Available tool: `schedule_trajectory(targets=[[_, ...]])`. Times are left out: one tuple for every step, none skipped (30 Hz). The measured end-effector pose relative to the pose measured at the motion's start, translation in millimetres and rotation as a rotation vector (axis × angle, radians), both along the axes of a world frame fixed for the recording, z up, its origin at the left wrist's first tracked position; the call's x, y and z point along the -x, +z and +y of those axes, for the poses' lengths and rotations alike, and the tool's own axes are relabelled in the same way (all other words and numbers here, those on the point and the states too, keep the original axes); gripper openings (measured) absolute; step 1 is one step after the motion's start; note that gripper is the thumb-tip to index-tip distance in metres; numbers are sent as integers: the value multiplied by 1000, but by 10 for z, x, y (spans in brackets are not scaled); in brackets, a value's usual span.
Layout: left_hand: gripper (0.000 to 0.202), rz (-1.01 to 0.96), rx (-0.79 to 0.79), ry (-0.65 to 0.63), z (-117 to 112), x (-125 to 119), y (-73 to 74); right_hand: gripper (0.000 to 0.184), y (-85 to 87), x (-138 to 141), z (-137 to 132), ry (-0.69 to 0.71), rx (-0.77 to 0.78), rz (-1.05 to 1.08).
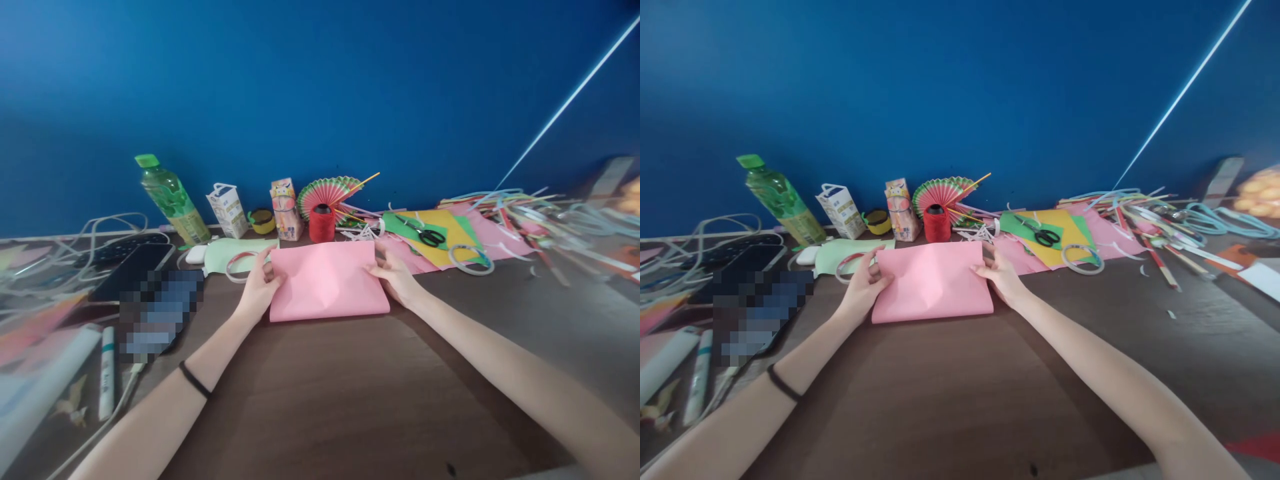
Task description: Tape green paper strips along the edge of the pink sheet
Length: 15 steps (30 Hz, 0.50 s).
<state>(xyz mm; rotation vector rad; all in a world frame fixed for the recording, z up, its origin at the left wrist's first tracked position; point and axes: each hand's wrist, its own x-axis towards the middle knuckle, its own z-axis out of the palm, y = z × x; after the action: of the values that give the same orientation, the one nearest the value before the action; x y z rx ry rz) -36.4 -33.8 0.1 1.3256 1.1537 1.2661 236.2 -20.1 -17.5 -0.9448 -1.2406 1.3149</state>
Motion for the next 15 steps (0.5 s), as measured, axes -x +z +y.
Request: schedule_trajectory(targets=[[76, -6, -2, -4, 0, 2, 2, 64, 16, 0, 13, 14, 24, 21], [78, -14, -4, -11, 0, 5, 3, 59, 38, 4, 27, 17, 49, 41], [79, -19, -6, -19, 2, 8, 3, 54, 62, 14, 43, 20, 76, 63], [80, -23, -10, -26, 3, 12, 2, 49, 87, 28, 59, 26, 105, 86], [80, -24, -16, -33, 3, 17, 1, 43, 109, 46, 75, 31, 131, 108], [79, -22, -21, -37, 3, 21, -2, 39, 127, 67, 90, 34, 151, 129], [78, -18, -25, -36, 2, 24, -4, 35, 138, 89, 102, 32, 163, 145], [77, -11, -26, -29, 1, 26, -6, 32, 141, 111, 112, 28, 169, 157], [75, -6, -24, -17, -1, 26, -8, 31, 137, 129, 120, 24, 174, 163], [71, -2, -19, 0, -2, 25, -10, 30, 126, 144, 127, 20, 176, 168], [66, 1, -10, 23, -3, 23, -11, 30, 109, 154, 132, 20, 173, 171], [60, 5, 0, 50, -3, 21, -11, 30, 90, 160, 136, 22, 166, 175], [53, 8, 11, 76, -4, 18, -10, 31, 69, 162, 140, 23, 155, 177], [47, 9, 20, 99, -5, 16, -7, 32, 49, 161, 144, 21, 143, 179], [43, 8, 29, 118, -7, 14, -2, 34, 33, 157, 148, 19, 132, 183]])
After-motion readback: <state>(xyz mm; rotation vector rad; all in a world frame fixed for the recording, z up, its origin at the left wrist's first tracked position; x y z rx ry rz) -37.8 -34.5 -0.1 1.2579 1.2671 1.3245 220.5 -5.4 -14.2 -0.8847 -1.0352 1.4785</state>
